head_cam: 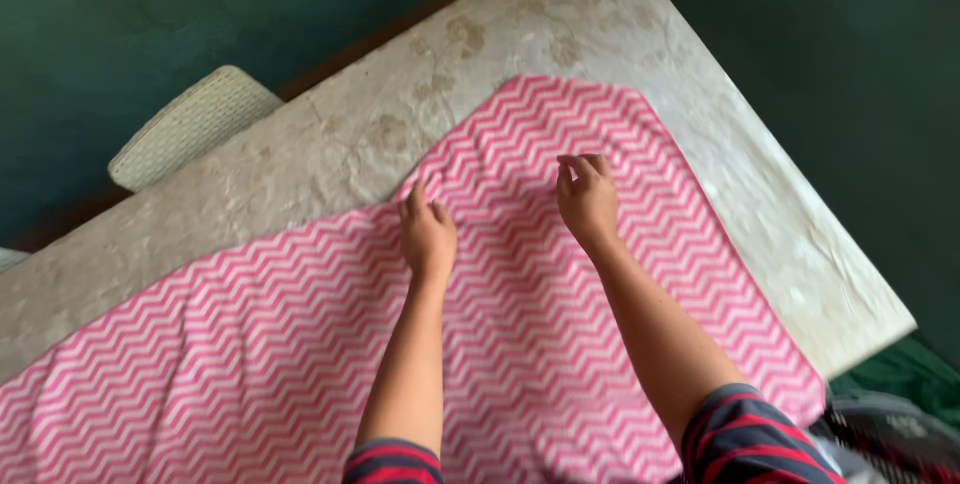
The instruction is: The person folds a pink and white chevron-patterned towel on a table, then folds a gray towel, and finally folds a purple towel. Each towel is smoothed, folded into a compact rectangle, and placed on the table.
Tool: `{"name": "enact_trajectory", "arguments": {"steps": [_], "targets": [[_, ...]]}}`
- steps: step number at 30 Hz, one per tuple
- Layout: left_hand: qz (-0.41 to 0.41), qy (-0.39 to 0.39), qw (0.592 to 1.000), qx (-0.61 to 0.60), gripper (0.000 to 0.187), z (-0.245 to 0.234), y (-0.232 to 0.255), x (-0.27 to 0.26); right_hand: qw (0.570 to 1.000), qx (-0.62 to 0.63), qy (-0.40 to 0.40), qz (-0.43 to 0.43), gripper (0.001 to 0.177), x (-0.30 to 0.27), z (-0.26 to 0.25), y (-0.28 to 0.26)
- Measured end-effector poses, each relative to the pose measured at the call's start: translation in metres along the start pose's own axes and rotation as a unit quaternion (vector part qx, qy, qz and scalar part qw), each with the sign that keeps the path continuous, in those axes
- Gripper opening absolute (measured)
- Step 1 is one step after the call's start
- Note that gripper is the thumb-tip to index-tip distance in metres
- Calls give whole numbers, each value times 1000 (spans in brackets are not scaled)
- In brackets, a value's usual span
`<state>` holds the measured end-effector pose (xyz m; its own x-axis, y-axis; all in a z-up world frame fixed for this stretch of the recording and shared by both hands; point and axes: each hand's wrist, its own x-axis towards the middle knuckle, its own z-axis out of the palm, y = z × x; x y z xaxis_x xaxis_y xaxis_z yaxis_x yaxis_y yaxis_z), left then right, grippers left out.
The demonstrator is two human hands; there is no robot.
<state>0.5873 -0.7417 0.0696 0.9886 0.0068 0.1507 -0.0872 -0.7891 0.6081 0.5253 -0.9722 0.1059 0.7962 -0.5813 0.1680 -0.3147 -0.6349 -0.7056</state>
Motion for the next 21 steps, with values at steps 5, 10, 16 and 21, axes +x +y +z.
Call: {"name": "enact_trajectory", "arguments": {"steps": [5, 10, 16, 21], "targets": [[-170, -131, 966, 142, 55, 6, 2, 29, 995, -79, -42, 43, 38, 68, 31, 7], [-163, -110, 963, 185, 22, 20, -10, 45, 959, -206, -146, 131, 58, 122, 49, 36], [-22, 78, 995, -55, 22, 56, 10, 71, 993, -101, 3, 66, 29, 145, 37, 62], [56, 28, 996, 68, 49, 58, 54, 32, 988, -145, -18, 46, 55, 129, 22, 54]]}}
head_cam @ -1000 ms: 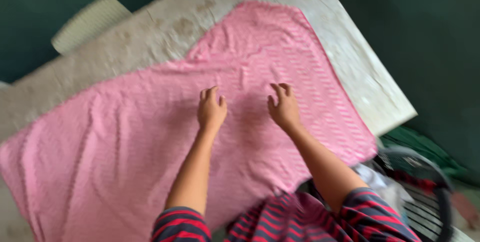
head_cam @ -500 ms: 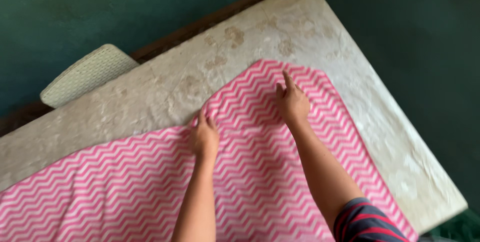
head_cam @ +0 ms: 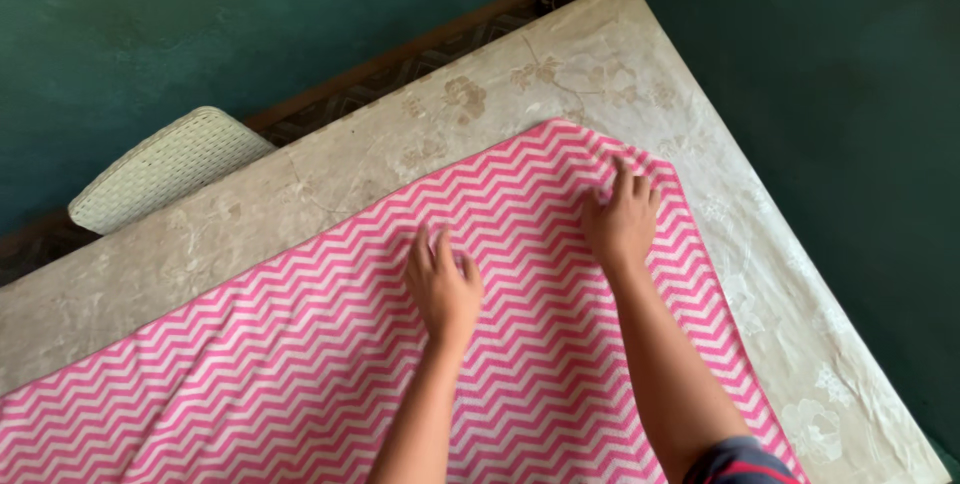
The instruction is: The person folds a pink and white chevron-patterned towel on a table, then folds a gray towel, and finally folds a purple towel. Each towel is smoothed, folded into a compact rectangle, and placed on the table.
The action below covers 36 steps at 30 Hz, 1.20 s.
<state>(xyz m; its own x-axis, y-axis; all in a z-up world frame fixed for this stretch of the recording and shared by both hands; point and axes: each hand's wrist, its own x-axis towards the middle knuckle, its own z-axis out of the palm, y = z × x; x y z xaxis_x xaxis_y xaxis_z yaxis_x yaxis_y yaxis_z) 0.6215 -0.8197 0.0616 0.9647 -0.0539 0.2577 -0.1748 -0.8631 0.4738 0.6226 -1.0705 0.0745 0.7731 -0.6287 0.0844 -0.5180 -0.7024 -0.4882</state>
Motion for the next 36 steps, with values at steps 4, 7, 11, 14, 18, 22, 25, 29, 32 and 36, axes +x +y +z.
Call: {"name": "enact_trajectory", "arguments": {"steps": [4, 7, 11, 14, 18, 22, 25, 29, 32, 36], "targets": [[21, -59, 994, 91, 61, -17, 27, -51, 985, -79, -8, -151, 53, -40, -5, 11], [59, -91, 992, 62, 66, -28, 34, -80, 980, -121, -12, -160, 54, -65, -14, 30], [108, -161, 981, -16, 65, -53, 45, -139, 982, -82, -55, -162, 61, -130, -46, 63], [120, -219, 968, -32, 67, -80, 55, -200, 975, -63, -95, -191, 67, -206, -77, 83], [83, -333, 939, -8, 67, -121, 59, -289, 969, -86, -142, -185, 65, -308, -113, 111], [106, -324, 940, 9, 71, -146, 60, -353, 959, -123, -163, -197, 66, -366, -143, 150], [140, -325, 935, 20, 76, -146, 50, -364, 959, -185, -131, -172, 62, -368, -153, 184], [233, -258, 933, -93, 69, -140, 26, -366, 975, -202, -77, -48, 65, -385, -158, 218], [221, -286, 927, -98, 66, -152, 17, -378, 987, -148, -39, 58, 69, -387, -151, 235], [220, -299, 923, -97, 59, -201, -17, -411, 980, 20, 61, 188, 81, -459, -140, 252]]}}
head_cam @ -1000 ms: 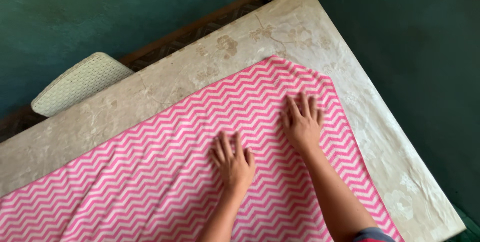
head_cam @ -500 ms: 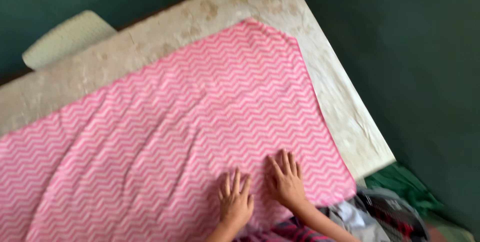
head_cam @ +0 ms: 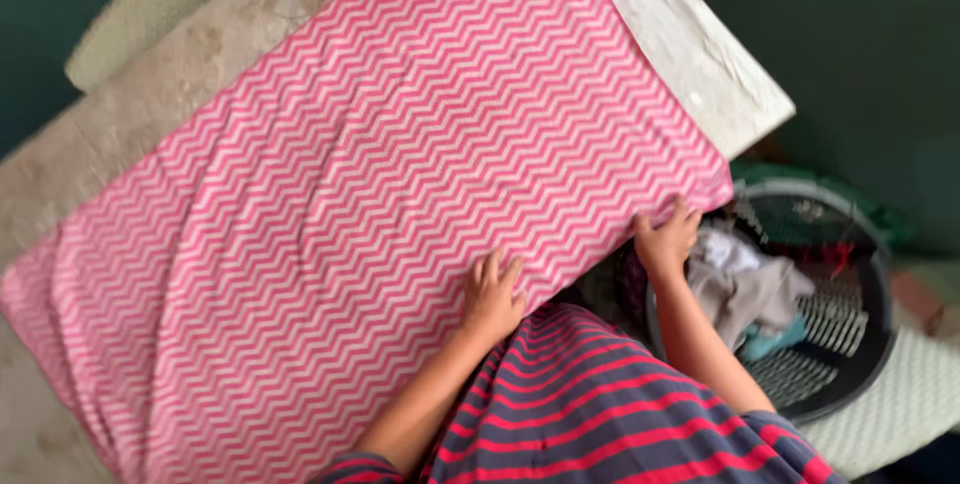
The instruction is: The person folds a pink and white chevron-patterned towel on a table, then folds a gray towel, and finally folds a purple towel. Each towel is smoothed, folded into a compact rectangle, and placed on the table.
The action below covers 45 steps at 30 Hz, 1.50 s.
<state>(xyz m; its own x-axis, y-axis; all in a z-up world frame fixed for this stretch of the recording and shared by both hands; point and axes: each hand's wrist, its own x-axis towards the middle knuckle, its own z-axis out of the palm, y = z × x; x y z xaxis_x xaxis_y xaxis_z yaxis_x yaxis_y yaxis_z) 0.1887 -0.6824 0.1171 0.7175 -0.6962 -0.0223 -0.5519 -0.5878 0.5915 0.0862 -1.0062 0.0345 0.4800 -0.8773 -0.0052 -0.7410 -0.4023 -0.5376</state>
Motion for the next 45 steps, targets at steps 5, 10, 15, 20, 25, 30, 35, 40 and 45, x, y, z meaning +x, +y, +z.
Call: {"name": "enact_trajectory", "arguments": {"steps": [5, 10, 15, 20, 25, 30, 35, 40, 45], "targets": [[-61, -100, 993, -16, 53, 13, -7, -79, 923, 338, 22, 183, 76, -27, -3, 33], [-188, -140, 954, -185, 33, 56, -46, -134, 757, 513, -175, 366, 66, -11, -17, 22], [-461, -169, 770, -407, 40, 84, -57, -172, 663, 559, -291, 404, 86, -8, -9, -8], [-479, 141, 435, -749, 42, 100, -45, -179, 656, 522, -324, 438, 97, -14, -8, -2], [-451, 335, 323, -761, 43, 98, -46, -180, 584, 582, -352, 443, 86, -15, -8, 15], [-430, 404, 296, -751, 45, 106, -45, -182, 630, 574, -364, 375, 46, -6, -11, 13], [-405, 473, 311, -717, 38, 112, -34, -194, 699, 626, -233, 255, 40, -8, -49, 26], [-392, 479, 279, -734, 37, 106, -34, -213, 692, 624, -210, 295, 31, -2, -55, 34], [-354, 556, 287, -695, 36, 80, -57, -215, 672, 634, -178, 338, 29, 4, -53, 28]]}}
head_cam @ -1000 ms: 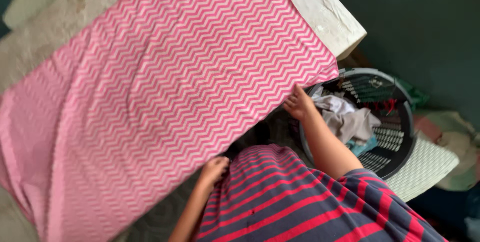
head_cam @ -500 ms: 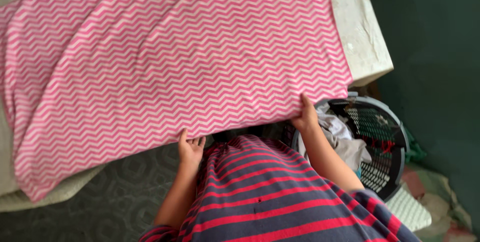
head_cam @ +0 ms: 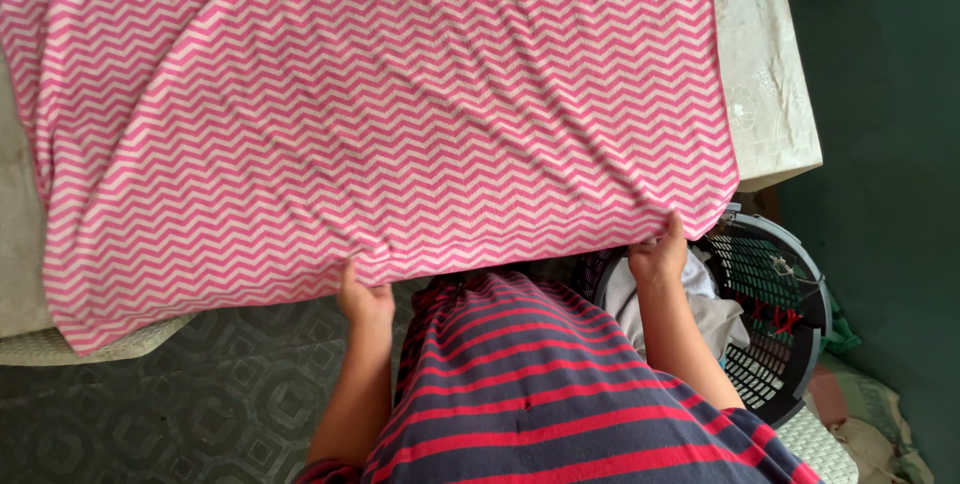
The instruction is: The person folds a pink and white chevron-patterned towel on a table, then folds a gray towel, and finally folds a purple towel. Each towel is smoothed, folded into a compact rectangle, and placed on the table.
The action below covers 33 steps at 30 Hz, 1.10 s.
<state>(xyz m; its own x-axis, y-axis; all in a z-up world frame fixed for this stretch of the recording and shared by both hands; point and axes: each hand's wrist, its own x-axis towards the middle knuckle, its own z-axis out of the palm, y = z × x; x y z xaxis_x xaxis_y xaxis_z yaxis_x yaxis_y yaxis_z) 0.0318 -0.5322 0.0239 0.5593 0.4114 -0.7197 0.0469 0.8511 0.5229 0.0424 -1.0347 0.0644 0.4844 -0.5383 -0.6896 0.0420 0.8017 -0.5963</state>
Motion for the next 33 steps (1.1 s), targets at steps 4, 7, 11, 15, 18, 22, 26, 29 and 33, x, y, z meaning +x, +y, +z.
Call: {"name": "enact_trajectory", "arguments": {"steps": [4, 7, 11, 15, 18, 22, 26, 29, 33], "targets": [[52, 77, 995, 26, 38, 13, 29, -2, 996, -26, 8, -86, 29, -7, 16, -8], [79, 75, 994, 9, 42, 31, 48, -10, 991, -33, 9, -133, 30, -10, 28, -17], [144, 135, 980, 25, 46, 56, 64, -18, 982, -44, -61, -170, 33, -5, 47, -26], [246, 53, 966, 61, 56, 80, 82, 4, 987, 30, -99, -126, 33, 13, 72, -33], [240, 76, 964, 90, 60, 101, 100, 47, 993, 2, -84, -89, 36, 37, 100, -32], [150, 131, 968, 151, 60, 150, 126, 120, 992, -84, -30, -84, 27, 71, 152, -35], [88, 138, 973, 165, 59, 203, 135, 183, 966, -233, 36, -108, 20, 91, 211, -35], [71, 103, 978, 169, 53, 228, 131, 216, 952, -277, 39, -121, 21, 96, 246, -38], [70, 94, 977, 176, 49, 248, 118, 240, 953, -270, 3, -134, 23, 122, 271, -34]]}}
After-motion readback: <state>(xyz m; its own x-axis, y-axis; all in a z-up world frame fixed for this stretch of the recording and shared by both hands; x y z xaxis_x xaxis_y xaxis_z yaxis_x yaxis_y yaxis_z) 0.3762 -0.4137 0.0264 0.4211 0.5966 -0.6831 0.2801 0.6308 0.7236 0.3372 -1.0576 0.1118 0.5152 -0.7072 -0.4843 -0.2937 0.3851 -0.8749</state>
